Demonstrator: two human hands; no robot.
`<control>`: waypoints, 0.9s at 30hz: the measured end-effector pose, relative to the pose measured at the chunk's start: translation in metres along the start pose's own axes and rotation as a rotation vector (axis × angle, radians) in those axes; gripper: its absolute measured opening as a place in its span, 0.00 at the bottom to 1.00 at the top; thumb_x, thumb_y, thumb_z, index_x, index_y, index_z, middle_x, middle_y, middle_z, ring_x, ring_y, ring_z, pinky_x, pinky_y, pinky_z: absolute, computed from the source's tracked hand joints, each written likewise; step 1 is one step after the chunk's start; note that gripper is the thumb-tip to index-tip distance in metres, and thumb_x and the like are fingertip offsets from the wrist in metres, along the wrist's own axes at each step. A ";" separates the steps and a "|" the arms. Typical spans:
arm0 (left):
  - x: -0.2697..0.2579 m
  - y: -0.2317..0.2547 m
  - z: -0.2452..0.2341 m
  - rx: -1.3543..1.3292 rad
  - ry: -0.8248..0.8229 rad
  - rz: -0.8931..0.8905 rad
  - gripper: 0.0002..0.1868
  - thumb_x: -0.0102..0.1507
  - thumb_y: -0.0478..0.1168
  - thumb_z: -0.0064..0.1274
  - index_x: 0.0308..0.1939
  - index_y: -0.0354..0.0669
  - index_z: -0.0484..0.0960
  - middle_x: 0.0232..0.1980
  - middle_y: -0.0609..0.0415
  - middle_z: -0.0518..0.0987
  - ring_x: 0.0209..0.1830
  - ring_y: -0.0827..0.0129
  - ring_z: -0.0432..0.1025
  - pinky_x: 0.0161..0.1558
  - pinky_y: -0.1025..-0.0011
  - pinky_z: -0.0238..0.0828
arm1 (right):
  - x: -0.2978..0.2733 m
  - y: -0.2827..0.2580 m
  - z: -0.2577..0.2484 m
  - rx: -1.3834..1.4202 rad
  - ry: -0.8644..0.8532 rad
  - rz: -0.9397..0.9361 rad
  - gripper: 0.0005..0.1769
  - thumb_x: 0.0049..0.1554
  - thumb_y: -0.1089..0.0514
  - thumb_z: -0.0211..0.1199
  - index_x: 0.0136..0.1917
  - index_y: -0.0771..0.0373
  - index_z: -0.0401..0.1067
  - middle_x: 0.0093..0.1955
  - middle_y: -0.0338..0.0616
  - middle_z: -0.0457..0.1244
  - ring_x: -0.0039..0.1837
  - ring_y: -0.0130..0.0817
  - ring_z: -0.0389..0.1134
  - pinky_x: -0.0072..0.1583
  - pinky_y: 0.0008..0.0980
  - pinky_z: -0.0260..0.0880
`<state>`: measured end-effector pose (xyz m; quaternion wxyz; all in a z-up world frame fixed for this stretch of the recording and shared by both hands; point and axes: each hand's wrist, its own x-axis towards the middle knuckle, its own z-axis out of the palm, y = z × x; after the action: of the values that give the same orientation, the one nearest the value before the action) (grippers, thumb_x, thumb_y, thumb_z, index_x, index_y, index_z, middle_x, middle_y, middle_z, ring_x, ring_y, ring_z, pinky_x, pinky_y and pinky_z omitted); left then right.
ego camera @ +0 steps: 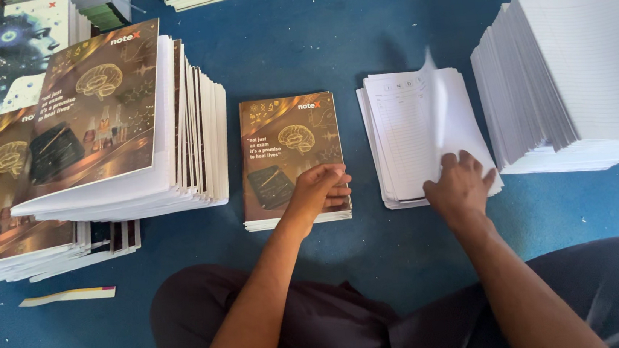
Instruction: The person inserts a stack of lined index pages into a brown notebook cover, then places the assembled notebook onto a growing stack. This process is repeated multiple times with identical notebook covers and page stacks.
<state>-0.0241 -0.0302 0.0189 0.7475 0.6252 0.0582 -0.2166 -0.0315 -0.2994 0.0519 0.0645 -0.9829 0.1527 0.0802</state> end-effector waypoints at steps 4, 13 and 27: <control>0.006 -0.003 -0.003 -0.029 0.016 -0.014 0.21 0.67 0.49 0.48 0.58 0.39 0.79 0.54 0.46 0.83 0.49 0.63 0.79 0.49 0.65 0.77 | -0.004 -0.010 0.002 0.097 0.158 -0.282 0.33 0.51 0.54 0.70 0.67 0.64 0.67 0.74 0.61 0.54 0.77 0.54 0.53 0.78 0.58 0.45; 0.005 0.004 0.002 -0.092 0.043 -0.030 0.36 0.65 0.58 0.51 0.67 0.36 0.68 0.59 0.39 0.79 0.54 0.55 0.78 0.53 0.61 0.78 | -0.028 -0.043 -0.001 0.241 0.066 -0.576 0.32 0.54 0.51 0.68 0.69 0.60 0.66 0.75 0.58 0.54 0.77 0.54 0.52 0.77 0.55 0.45; 0.012 -0.002 -0.002 -0.153 0.308 0.011 0.43 0.60 0.51 0.58 0.72 0.36 0.59 0.61 0.39 0.75 0.52 0.61 0.76 0.44 0.60 0.78 | -0.029 -0.037 -0.009 0.565 0.192 -0.521 0.19 0.66 0.55 0.54 0.68 0.63 0.67 0.66 0.60 0.64 0.68 0.57 0.66 0.68 0.47 0.67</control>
<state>-0.0141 -0.0315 0.0123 0.7764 0.5926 0.1848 -0.1091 -0.0455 -0.2575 0.0701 0.3359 -0.9354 -0.0802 -0.0762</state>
